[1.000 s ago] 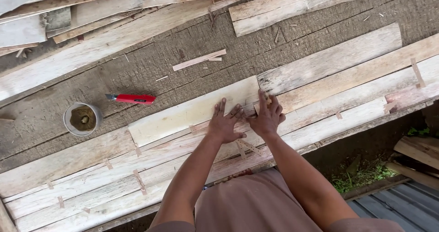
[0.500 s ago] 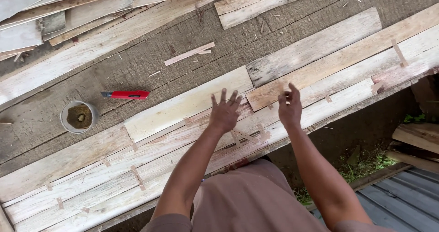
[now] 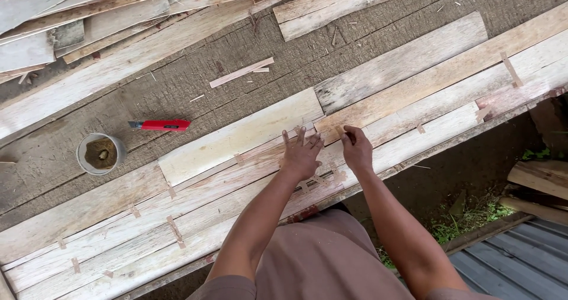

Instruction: The person arranges wooden planks on a workbench, applies a paste-like substance from a container using a small stick, and places thin wooden strips between the planks. The person continues to align and adjust the planks and strips throughout the clip.

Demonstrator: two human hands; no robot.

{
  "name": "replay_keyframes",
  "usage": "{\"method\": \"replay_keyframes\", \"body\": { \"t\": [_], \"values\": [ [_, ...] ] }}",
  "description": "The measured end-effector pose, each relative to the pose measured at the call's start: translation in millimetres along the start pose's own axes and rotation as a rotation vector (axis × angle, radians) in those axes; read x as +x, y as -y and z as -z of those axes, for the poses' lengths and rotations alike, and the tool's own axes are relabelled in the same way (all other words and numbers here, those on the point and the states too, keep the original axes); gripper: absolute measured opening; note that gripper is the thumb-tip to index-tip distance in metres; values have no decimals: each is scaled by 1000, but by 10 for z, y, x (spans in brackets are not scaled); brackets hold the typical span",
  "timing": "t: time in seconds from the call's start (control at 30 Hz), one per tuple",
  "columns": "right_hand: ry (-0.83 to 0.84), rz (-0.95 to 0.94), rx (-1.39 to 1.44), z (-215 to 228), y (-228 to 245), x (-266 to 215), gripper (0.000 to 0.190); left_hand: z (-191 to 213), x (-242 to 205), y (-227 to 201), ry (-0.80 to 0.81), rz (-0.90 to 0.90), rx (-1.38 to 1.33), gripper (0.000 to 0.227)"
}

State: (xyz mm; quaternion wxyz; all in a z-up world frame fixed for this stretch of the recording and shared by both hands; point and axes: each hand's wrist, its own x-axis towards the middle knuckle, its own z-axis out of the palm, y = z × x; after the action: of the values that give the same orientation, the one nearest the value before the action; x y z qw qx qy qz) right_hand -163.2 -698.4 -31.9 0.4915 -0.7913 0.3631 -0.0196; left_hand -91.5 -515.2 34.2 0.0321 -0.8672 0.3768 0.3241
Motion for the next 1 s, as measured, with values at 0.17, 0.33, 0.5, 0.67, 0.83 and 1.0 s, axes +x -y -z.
{"method": "replay_keyframes", "body": {
  "t": [0.17, 0.33, 0.5, 0.67, 0.83, 1.0],
  "values": [
    [-43, 19, 141, 117, 49, 20, 25, 27, -14, 52, -78, -13, -69, 65],
    [-1, -17, 401, 206, 493, -282, 25, -217, -17, 123, -470, -12, -701, 50],
    [408, -100, 406, -103, 488, -617, 33, -256, -215, 103, -442, 329, -1303, 20],
    [471, -160, 411, -336, 598, -937, 35, -443, -540, 171, -500, 418, -1540, 8],
    [499, -123, 253, -544, 651, -1001, 36, -431, -785, 317, -622, 453, -1433, 3],
    [440, -37, 81, -773, 843, -1105, 49, -665, -860, 552, -755, 432, -1397, 3]
  ]
}}
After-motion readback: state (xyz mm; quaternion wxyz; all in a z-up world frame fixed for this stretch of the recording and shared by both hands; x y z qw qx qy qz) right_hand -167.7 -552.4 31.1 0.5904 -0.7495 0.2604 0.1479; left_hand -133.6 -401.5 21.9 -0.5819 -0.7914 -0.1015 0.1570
